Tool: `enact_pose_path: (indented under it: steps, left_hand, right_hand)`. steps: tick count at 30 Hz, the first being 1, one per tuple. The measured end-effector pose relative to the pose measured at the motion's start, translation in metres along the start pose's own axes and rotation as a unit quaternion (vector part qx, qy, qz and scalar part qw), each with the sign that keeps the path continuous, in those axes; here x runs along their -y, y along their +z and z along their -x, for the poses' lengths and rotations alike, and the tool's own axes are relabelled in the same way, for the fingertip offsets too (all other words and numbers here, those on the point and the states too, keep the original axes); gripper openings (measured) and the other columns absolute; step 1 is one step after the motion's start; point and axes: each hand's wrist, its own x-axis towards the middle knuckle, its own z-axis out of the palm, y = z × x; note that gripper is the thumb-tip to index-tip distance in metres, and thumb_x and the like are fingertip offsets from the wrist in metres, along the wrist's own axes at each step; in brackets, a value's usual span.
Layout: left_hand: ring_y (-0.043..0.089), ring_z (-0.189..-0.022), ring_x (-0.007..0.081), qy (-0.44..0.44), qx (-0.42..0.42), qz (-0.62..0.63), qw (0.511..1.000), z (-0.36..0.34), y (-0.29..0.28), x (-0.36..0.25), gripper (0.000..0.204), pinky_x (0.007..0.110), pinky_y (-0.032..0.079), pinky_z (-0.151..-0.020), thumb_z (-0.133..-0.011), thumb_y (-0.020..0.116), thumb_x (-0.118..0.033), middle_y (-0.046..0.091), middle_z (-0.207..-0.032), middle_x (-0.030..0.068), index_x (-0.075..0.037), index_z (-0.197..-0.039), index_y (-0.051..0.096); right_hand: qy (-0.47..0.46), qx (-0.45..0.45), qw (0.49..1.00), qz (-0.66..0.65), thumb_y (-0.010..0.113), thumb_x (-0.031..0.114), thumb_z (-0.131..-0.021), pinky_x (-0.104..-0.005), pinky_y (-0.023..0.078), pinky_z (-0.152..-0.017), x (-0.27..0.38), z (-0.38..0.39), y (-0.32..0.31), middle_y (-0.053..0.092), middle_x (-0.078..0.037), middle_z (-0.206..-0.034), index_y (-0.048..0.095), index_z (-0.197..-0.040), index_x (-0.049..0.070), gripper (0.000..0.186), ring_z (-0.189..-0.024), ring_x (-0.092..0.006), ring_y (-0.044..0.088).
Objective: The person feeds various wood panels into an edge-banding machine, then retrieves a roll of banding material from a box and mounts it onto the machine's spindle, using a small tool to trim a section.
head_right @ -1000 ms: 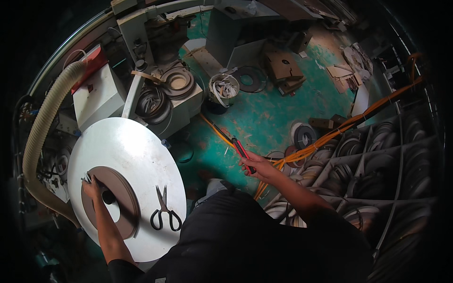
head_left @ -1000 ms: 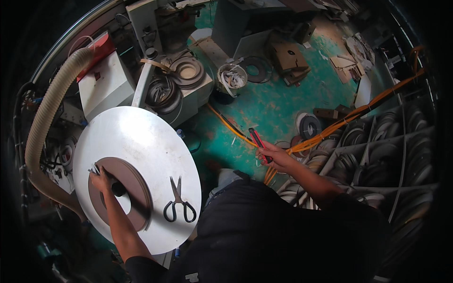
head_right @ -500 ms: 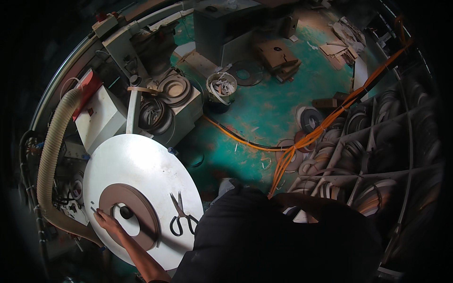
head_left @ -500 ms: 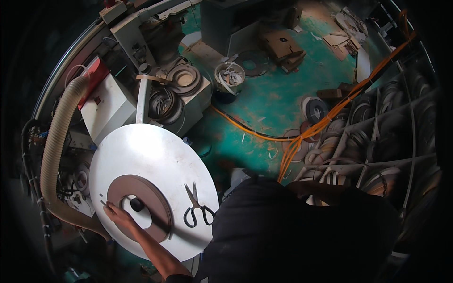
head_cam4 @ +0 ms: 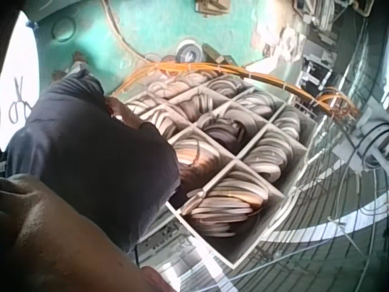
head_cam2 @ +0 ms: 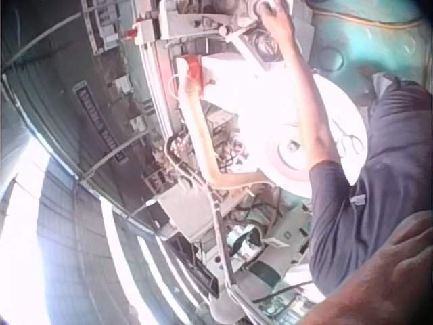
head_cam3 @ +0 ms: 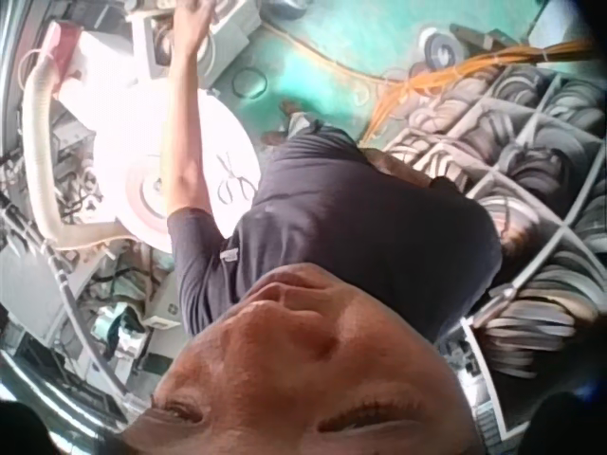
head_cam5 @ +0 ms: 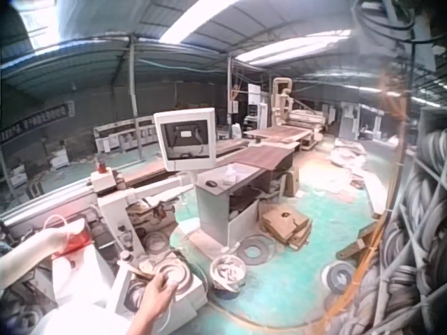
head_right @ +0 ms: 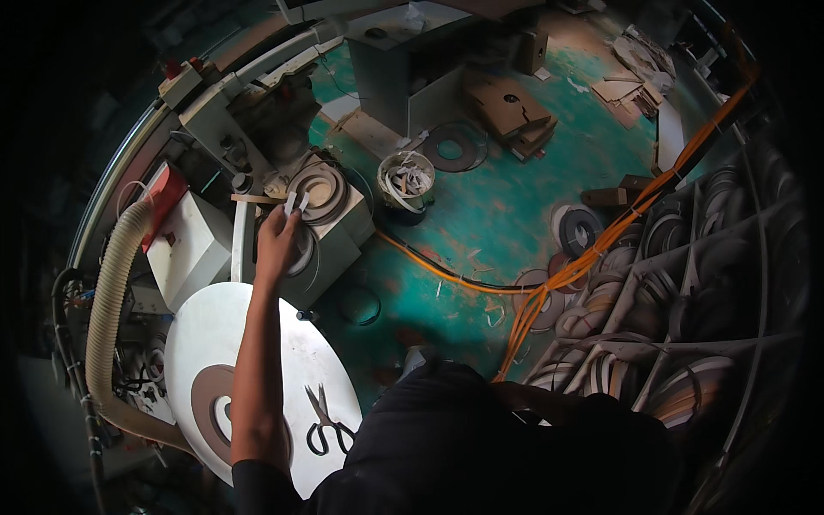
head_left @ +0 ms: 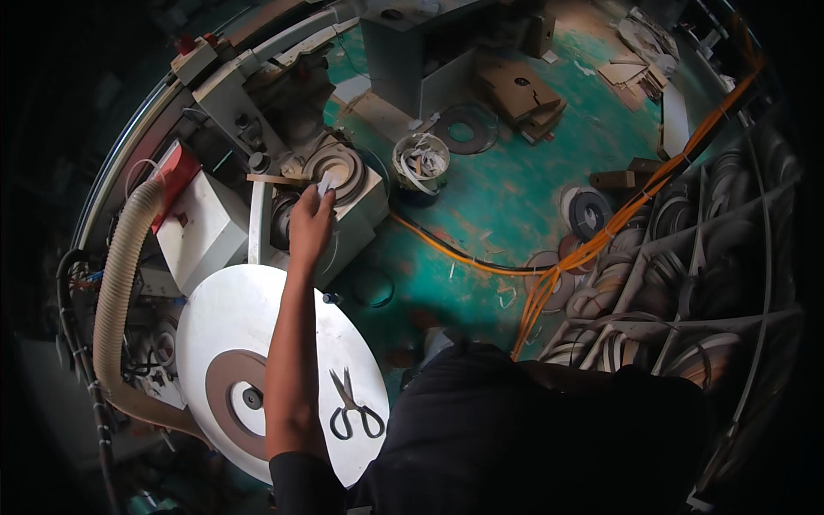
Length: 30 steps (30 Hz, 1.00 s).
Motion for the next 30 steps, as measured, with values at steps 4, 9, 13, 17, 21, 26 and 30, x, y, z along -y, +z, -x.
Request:
enact_pose_path:
  steps: [4, 9, 13, 17, 21, 26, 30]
  left_hand:
    - [0.064, -0.138, 0.0354, 0.084, 0.002, 0.047, 0.995, -0.091, 0.068, -0.015, 0.066, 0.042, 0.05, -0.114, -0.101, 0.079, -0.031, 0.066, -0.147, 0.0272, 0.005, -0.15, 0.055]
    - [0.069, -0.128, 0.026, 0.07, -0.013, 0.12, 0.99, -0.048, 0.069, -0.044, 0.043, 0.035, 0.053, -0.107, -0.106, 0.073, -0.02, 0.07, -0.142, 0.0166, 0.002, -0.143, 0.065]
    - [0.071, -0.116, 0.0186, -0.016, -0.071, 0.111, 0.991, 0.061, 0.027, -0.001, 0.028, 0.033, 0.055, -0.103, -0.109, 0.069, -0.015, 0.074, -0.126, 0.0113, 0.001, -0.133, 0.071]
    - [0.072, -0.11, 0.0179, -0.114, -0.199, 0.063, 0.971, 0.184, -0.021, 0.003, 0.022, 0.034, 0.055, -0.102, -0.11, 0.068, -0.015, 0.076, -0.117, 0.0097, 0.0, -0.125, 0.074]
    - [0.072, -0.107, 0.0189, -0.16, -0.331, 0.036, 0.929, 0.295, -0.064, 0.009, 0.019, 0.033, 0.055, -0.1, -0.11, 0.067, -0.012, 0.074, -0.113, 0.0101, 0.001, -0.121, 0.074]
    - [0.071, -0.104, 0.0179, -0.222, -0.508, -0.001, 0.832, 0.46, -0.117, 0.061, 0.022, 0.033, 0.055, -0.097, -0.11, 0.067, -0.017, 0.073, -0.11, 0.0094, 0.001, -0.122, 0.073]
    - [0.068, -0.092, 0.0159, -0.322, -0.589, -0.052, 0.739, 0.584, -0.154, 0.117, 0.019, 0.032, 0.054, -0.084, -0.109, 0.063, -0.017, 0.069, -0.096, 0.0058, 0.001, -0.112, 0.069]
  right_hand:
    - [0.012, -0.004, 1.0, -0.013, 0.068, 0.028, -0.107, -0.0426, 0.056, -0.101, 0.023, 0.033, 0.001, 0.071, -0.014, -0.145, 0.065, -0.148, -0.001, 0.05, -0.126, -0.0266, 0.069]
    - [0.008, -0.014, 1.0, 0.022, 0.069, 0.029, -0.105, -0.0424, 0.056, -0.1, 0.043, 0.043, 0.007, 0.072, -0.014, -0.143, 0.066, -0.145, -0.001, 0.05, -0.125, -0.0277, 0.07]
    - [-0.012, -0.038, 0.995, 0.095, 0.069, 0.03, -0.104, -0.0422, 0.056, -0.099, 0.076, 0.04, 0.002, 0.073, -0.015, -0.14, 0.068, -0.142, -0.001, 0.05, -0.123, -0.0285, 0.071]
    - [-0.012, -0.069, 0.979, 0.194, 0.07, 0.031, -0.102, -0.0421, 0.056, -0.099, 0.129, 0.027, -0.002, 0.075, -0.016, -0.137, 0.07, -0.14, -0.001, 0.05, -0.122, -0.0293, 0.072]
    - [0.027, -0.074, 0.956, 0.283, 0.071, 0.032, -0.1, -0.042, 0.057, -0.098, 0.155, -0.005, 0.015, 0.076, -0.016, -0.135, 0.072, -0.137, -0.001, 0.05, -0.121, -0.0301, 0.073]
    - [0.103, -0.061, 0.885, 0.451, 0.071, 0.034, -0.098, -0.0418, 0.057, -0.097, 0.158, -0.019, 0.055, 0.078, -0.017, -0.131, 0.074, -0.134, -0.001, 0.05, -0.12, -0.0312, 0.074]
    - [0.132, -0.019, 0.758, 0.638, 0.072, 0.035, -0.097, -0.0417, 0.057, -0.096, 0.14, -0.005, 0.124, 0.079, -0.018, -0.129, 0.076, -0.131, -0.001, 0.05, -0.118, -0.032, 0.075]
